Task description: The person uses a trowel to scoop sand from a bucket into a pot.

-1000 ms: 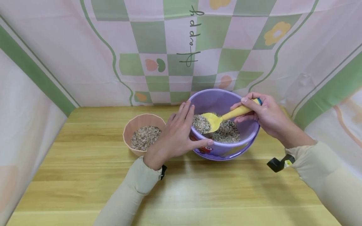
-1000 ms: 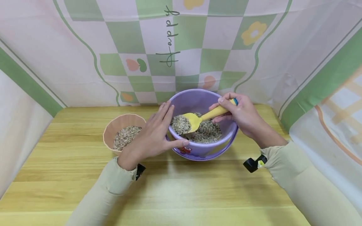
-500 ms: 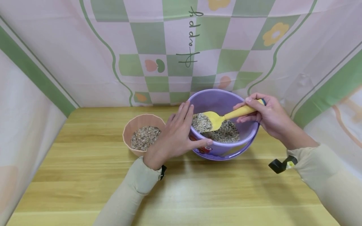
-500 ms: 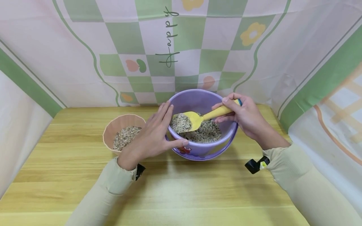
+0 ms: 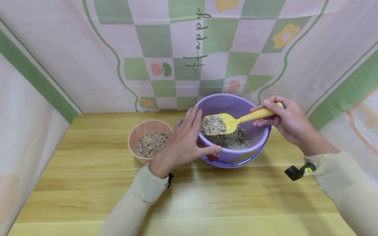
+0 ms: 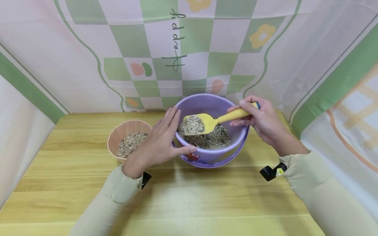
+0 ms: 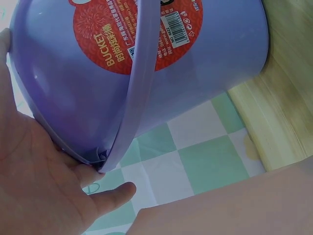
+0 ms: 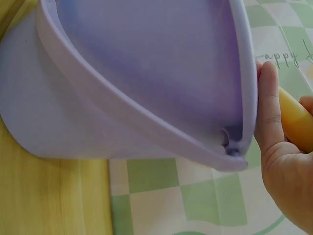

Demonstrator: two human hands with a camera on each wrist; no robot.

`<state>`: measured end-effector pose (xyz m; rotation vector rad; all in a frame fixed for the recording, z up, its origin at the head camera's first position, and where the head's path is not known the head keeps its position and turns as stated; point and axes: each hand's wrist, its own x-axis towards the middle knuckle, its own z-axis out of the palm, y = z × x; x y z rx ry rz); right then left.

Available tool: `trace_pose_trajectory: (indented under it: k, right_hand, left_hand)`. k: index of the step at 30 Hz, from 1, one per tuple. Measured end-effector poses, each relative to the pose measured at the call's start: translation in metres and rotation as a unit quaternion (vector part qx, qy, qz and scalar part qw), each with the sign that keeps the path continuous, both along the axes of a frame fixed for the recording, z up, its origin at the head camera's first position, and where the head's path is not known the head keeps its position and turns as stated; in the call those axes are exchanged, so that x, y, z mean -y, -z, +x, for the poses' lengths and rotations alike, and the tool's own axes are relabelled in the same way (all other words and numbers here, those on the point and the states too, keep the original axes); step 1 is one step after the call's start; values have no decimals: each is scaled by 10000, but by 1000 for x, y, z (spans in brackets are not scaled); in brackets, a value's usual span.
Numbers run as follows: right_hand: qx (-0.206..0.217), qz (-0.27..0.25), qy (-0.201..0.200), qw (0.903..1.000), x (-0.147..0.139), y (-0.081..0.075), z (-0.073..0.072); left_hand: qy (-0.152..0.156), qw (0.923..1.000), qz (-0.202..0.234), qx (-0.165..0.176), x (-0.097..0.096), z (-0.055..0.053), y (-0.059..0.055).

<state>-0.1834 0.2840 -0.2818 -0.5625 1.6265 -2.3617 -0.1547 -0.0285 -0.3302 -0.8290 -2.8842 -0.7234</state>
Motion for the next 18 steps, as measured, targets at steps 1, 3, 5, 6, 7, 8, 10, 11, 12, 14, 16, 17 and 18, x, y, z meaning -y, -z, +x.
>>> trace_pose_trajectory:
  k: [1, 3, 5, 6, 7, 8, 10, 11, 12, 14, 16, 17, 18]
  right_hand:
    - [-1, -40, 5, 10000, -2, 0, 0]
    - [-16, -140, -44, 9999, -5, 0, 1]
    - [-55, -238, -99, 9997, -10, 1, 2]
    - [-63, -290, -131, 9995, -12, 1, 2]
    - [-73, -346, -164, 9992, -13, 1, 3]
    - [-88, -396, -192, 9990, -15, 1, 3]
    - [-104, -470, -227, 9986, -18, 1, 2]
    - [-113, -501, -248, 9984, -19, 1, 2]
    - [-122, -525, -268, 9982, -19, 0, 2]
    - [-144, -561, -290, 9979, -20, -1, 3]
    - [-153, -606, -321, 9975, -21, -2, 3]
    - [-157, -618, -332, 9974, -21, -3, 3]
    - [-156, -633, -342, 9973, -20, -3, 3]
  left_hand:
    - [7, 10000, 16, -1, 0, 0, 0]
    - [25, 10000, 44, -14, 1, 0, 0]
    - [38, 10000, 61, -8, 1, 0, 0]
    - [38, 10000, 60, -13, 1, 0, 0]
    - [33, 10000, 56, -10, 1, 0, 0]
    - [22, 10000, 51, -14, 1, 0, -1]
    - [6, 10000, 26, -20, 1, 0, -1]
    - [1, 10000, 22, -14, 1, 0, -1]
    - [1, 10000, 22, -3, 1, 0, -1]
    - [7, 10000, 28, 23, 1, 1, -1]
    - [22, 10000, 54, 40, 1, 1, -1]
    - [32, 10000, 63, 38, 1, 1, -1]
    - [37, 10000, 78, 42, 1, 1, -1]
